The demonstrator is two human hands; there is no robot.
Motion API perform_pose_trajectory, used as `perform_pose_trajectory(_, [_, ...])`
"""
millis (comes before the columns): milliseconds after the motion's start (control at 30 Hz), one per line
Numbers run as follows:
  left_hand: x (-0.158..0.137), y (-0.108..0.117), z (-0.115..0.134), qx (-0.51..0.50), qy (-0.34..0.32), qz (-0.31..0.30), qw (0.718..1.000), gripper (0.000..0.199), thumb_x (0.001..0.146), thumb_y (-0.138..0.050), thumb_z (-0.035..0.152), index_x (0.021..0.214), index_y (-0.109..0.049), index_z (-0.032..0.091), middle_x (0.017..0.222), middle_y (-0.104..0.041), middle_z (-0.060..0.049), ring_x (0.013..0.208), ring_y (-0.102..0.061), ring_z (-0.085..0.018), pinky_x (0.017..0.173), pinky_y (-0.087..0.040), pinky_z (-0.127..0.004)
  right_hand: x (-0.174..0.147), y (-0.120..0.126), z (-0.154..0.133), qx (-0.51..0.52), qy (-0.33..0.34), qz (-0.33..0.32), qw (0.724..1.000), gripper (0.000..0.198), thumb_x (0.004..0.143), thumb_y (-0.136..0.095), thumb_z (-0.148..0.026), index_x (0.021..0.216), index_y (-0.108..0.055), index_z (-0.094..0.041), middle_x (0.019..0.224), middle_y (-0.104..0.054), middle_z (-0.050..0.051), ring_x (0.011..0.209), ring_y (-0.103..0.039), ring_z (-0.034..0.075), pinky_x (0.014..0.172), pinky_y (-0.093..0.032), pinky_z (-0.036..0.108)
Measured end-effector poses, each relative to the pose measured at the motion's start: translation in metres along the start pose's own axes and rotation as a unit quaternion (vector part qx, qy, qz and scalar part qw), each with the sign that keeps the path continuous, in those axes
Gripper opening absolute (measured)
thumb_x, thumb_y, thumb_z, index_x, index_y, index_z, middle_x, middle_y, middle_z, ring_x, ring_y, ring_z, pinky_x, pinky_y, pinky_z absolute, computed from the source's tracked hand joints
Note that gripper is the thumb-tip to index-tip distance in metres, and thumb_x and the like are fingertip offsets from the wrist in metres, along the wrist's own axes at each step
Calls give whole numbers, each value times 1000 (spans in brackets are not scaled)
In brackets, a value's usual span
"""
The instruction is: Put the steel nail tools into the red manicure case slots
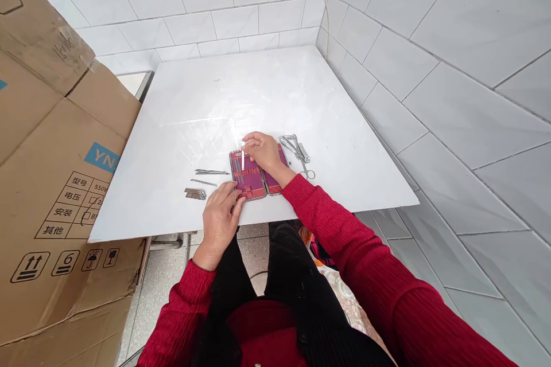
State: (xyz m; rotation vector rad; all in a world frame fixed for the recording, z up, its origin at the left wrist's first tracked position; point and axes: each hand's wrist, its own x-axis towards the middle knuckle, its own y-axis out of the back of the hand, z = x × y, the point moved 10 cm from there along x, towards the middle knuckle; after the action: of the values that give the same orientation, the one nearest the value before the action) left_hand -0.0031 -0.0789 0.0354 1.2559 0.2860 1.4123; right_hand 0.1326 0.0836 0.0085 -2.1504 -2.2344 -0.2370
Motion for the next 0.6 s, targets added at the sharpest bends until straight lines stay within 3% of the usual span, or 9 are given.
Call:
perform_pose_trajectory(233, [-2, 0, -1, -4, 2, 3, 1000, 21, 104, -53, 33, 107, -71, 22, 128, -70, -10, 122, -65, -28, 101, -52, -45, 0, -2, 2, -52, -15, -4, 999, 9, 80, -68, -22, 88, -73, -21, 70, -69, -3, 52, -57, 11, 57, -48, 27])
perform_pose_trajectory(467, [-3, 0, 2, 3, -7, 10, 1000, 21, 104, -53, 32, 107, -70, 21, 127, -70, -10, 121, -65, -28, 100, -52, -45, -3, -3, -13, -194, 64, 4, 979, 21, 92, -57, -19, 93, -78, -22, 102, -78, 3, 96, -69, 21, 88, -52, 35])
perform_pose_trajectory(600, [-3, 0, 2, 7, -10, 14, 1000, 21, 104, -53, 31, 109, -70, 21, 128, -70, -10, 121, -65, -28, 100, -52, -45, -7, -8, -17, -291, 82, -9, 953, 29, 95, -51, -17, 101, -79, -22, 109, -74, 5, 101, -66, 22, 88, -50, 35])
